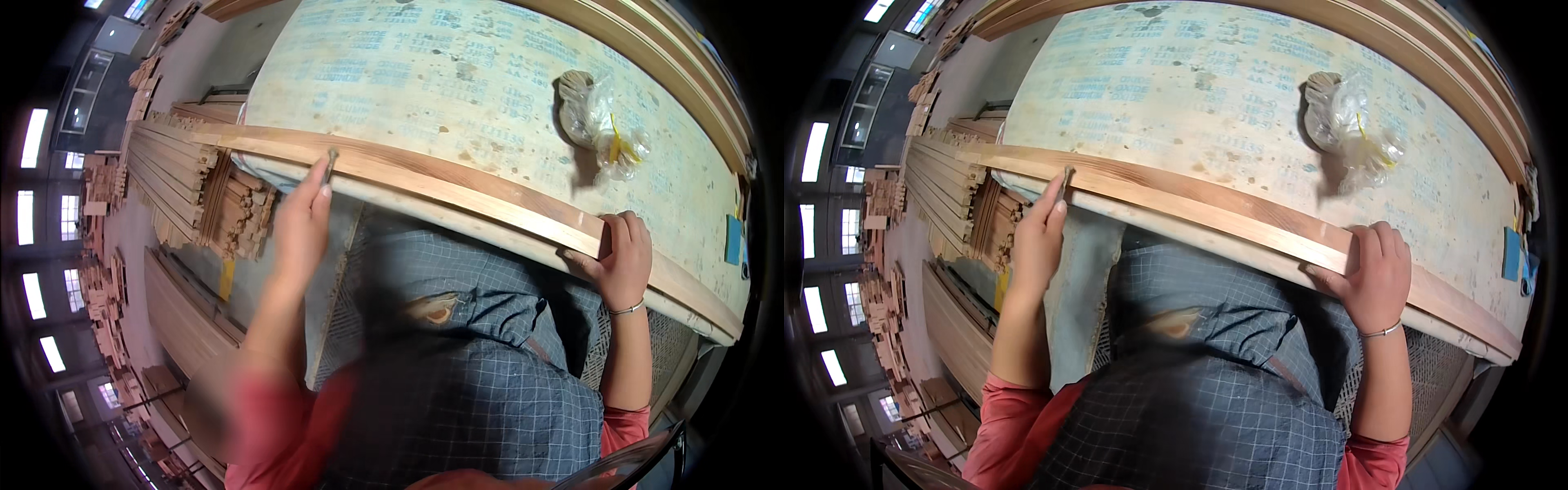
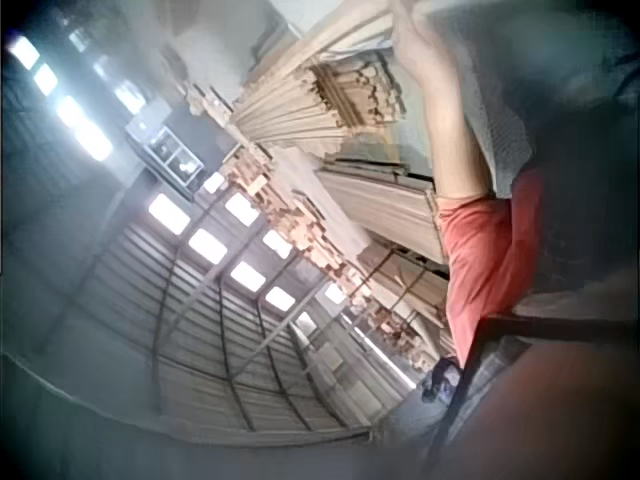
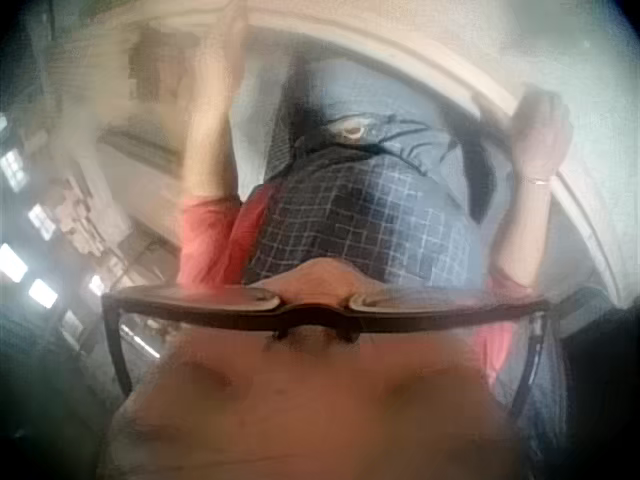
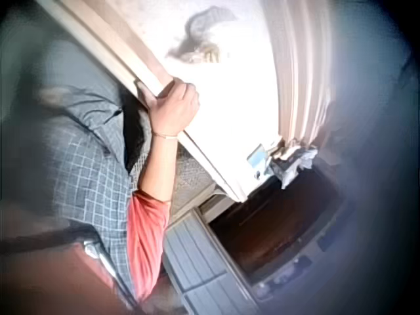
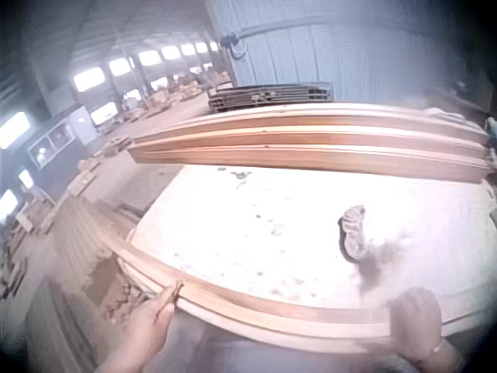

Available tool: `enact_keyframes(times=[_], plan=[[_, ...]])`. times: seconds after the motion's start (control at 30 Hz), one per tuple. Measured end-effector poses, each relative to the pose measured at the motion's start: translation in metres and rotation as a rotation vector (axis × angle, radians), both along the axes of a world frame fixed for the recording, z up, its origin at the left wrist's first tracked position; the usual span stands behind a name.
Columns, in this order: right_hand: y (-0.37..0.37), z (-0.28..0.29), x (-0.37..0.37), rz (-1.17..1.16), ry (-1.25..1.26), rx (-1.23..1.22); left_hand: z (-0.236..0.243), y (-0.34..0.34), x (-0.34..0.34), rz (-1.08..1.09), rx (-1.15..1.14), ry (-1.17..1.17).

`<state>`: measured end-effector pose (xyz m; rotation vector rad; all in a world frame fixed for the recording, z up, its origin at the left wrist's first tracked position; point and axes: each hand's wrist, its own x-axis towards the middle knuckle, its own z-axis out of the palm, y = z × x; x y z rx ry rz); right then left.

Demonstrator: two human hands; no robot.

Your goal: The person uses a chisel to shave and smooth the edges of a long wooden plank on a workbench. They repeatedly scrape along the plank's length, remove shavings, and flip the plank to work on different sides.

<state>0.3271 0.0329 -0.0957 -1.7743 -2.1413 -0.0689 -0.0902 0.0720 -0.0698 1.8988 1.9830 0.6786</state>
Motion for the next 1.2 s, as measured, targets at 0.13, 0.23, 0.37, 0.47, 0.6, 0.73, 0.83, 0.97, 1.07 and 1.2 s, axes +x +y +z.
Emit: enact_keyframes(times=[0.13,0.23,0.37,0.47,0.6,0.73,0.83,0.97,1.07,1.2], plan=[[0.001,0.003,-0.005,-0.014,-0.029,-0.035,0.001,0.01,-0.01,-0.02,-0.093,-0.021],[0.002,0.0,-0.004,-0.009,-0.051,-0.026,0.008,0.001,0.005,-0.076,-0.226,-0.024],[0.001,0.002,-0.006,-0.027,-0.046,-0.039,0.004,0.003,-0.015,0.029,-0.292,-0.335],[0.0,-0.001,-0.006,-0.04,-0.053,-0.053,0.011,0.015,-0.038,0.331,-0.272,-0.439],[-0.001,-0.002,-0.004,-0.035,-0.082,-0.042,0.0,0.033,-0.076,0.348,-0.236,-0.322],[0.0,-0.002,-0.005,-0.017,-0.085,-0.029,-0.008,0.024,-0.051,0.153,-0.161,-0.284],[0.0,-0.002,-0.007,-0.008,-0.099,0.014,-0.013,0.009,-0.018,-0.097,-0.092,-0.211],[0.0,0.002,-0.003,0.0,-0.046,-0.04,-0.008,-0.013,0.022,-0.307,-0.343,-0.481],[-0.006,0.014,0.008,0.055,-0.005,-0.049,-0.011,-0.033,0.036,-0.248,-0.441,-0.841],[-0.024,0.025,0.061,0.061,-0.136,-0.085,-0.018,-0.054,0.045,0.015,-0.47,-0.998]])
